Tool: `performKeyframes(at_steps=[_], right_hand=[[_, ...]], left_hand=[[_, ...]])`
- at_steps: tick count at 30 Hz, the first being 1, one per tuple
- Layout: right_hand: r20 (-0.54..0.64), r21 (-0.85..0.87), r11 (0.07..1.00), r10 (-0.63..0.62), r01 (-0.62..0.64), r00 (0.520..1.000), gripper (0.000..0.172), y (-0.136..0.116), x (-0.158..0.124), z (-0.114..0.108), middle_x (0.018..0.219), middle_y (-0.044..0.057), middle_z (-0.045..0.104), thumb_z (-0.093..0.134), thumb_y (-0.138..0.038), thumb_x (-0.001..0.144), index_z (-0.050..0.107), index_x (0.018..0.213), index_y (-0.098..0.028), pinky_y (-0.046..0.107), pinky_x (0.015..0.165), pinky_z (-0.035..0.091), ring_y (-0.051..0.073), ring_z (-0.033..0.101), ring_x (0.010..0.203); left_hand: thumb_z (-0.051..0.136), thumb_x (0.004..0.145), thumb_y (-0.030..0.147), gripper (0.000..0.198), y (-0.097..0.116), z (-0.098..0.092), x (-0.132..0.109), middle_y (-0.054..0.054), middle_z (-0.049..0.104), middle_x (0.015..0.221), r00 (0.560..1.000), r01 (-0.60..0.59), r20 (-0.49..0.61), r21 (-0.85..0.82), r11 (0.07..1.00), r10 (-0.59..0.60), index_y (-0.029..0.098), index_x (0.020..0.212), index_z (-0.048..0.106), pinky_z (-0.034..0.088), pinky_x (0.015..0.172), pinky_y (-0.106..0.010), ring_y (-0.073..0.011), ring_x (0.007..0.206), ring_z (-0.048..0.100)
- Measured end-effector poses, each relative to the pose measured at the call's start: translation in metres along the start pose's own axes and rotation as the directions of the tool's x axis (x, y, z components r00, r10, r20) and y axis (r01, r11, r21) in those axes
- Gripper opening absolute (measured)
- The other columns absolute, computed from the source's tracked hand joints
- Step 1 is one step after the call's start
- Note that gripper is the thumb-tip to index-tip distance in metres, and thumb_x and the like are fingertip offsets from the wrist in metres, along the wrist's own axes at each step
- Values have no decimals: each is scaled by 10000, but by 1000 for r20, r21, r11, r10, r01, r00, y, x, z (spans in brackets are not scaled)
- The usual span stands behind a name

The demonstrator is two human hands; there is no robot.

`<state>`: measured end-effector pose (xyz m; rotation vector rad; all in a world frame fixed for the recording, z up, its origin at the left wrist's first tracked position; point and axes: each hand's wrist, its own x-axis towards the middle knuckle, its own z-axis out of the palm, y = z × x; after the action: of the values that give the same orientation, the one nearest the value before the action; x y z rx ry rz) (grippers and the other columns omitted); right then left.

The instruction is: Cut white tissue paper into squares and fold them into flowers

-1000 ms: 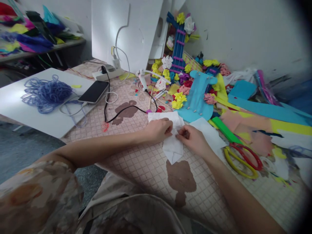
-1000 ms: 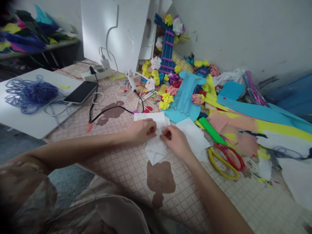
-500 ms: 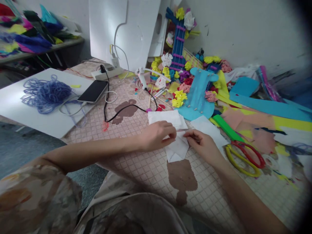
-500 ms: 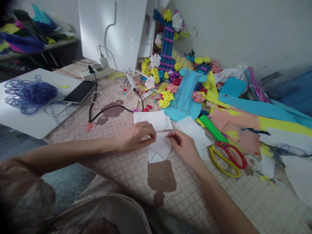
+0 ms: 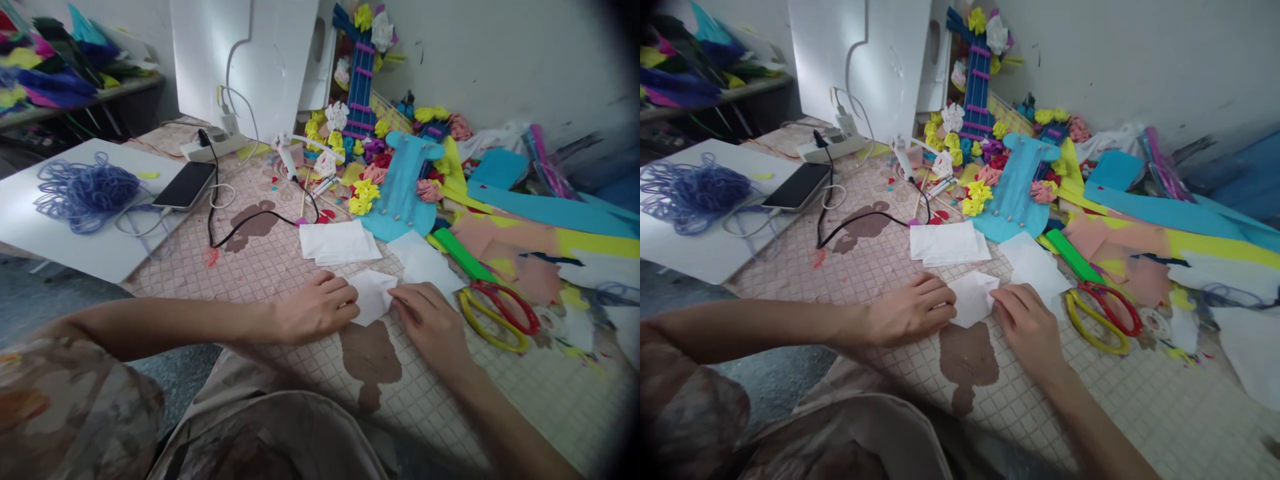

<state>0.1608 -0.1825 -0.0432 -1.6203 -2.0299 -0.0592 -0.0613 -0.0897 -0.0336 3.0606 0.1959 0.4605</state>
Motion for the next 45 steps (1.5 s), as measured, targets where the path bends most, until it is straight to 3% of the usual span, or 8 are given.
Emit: performKeyframes(at_steps=[5,11,19,24,28,33,38,45], right_hand=[[-39,-60,997,-54,52,998,215,2,-2,1,893,57,630,498,-92,846,606,1002,-192,337,786,486,192,578,858],[-30,-159,982,-112,106,993,157,6,-2,5,857,67,611,523,-100,839,619,944,-167,309,709,486,193,571,823],[-83,-129,992,8,-19,997,93,-5,-7,-1,888,61,568,542,-137,816,590,885,-176,286,688,471,179,585,821],[25,-172,985,-21,25,999,61,-19,-17,-2,902,52,576,537,-158,834,568,878,-185,277,675,461,172,587,811],[70,-162,984,-65,75,995,67,-23,-25,2,934,50,590,524,-165,864,559,916,-186,253,670,457,155,589,817],[84,-138,986,-84,95,993,98,-21,-27,5,940,45,597,513,-146,873,559,942,-198,237,658,453,148,591,835],[122,-126,984,-108,124,987,135,-21,-27,5,942,44,596,511,-114,863,569,944,-206,245,656,447,155,588,846],[159,105,993,36,-53,987,73,-21,-25,6,909,42,578,507,-175,874,571,887,-208,278,738,452,163,567,862]], left_hand=[[350,922,174,192,-10,-2,-6,-49,580,1011,1000,16,-5,-9,1000,-16,166,905,541,316,856,-348,-167,922,478],[453,885,262,156,-14,-4,-10,-59,577,1054,996,87,-1,-160,983,-88,185,986,544,320,870,-354,-187,970,478],[493,864,381,242,-8,-2,-11,-62,572,1073,996,71,-52,-94,993,-77,189,1008,530,317,880,-369,-195,978,482],[379,919,189,160,-8,-2,-12,-27,600,931,994,-4,-108,74,997,12,183,906,538,299,910,-380,-155,908,500],[347,924,140,209,-14,-3,-17,-14,606,888,994,-65,-79,60,996,70,187,872,544,292,923,-385,-140,893,507],[379,923,191,170,-17,-2,-21,-25,611,998,994,47,-102,-34,998,-50,196,970,543,304,893,-367,-143,908,497],[356,928,182,220,-14,-4,-21,-27,613,967,997,50,-56,-36,998,-52,190,905,574,303,848,-360,-140,857,496],[467,887,295,193,-13,-1,-18,-34,604,912,968,249,40,-308,918,-249,185,831,616,339,822,-316,-160,904,498]])
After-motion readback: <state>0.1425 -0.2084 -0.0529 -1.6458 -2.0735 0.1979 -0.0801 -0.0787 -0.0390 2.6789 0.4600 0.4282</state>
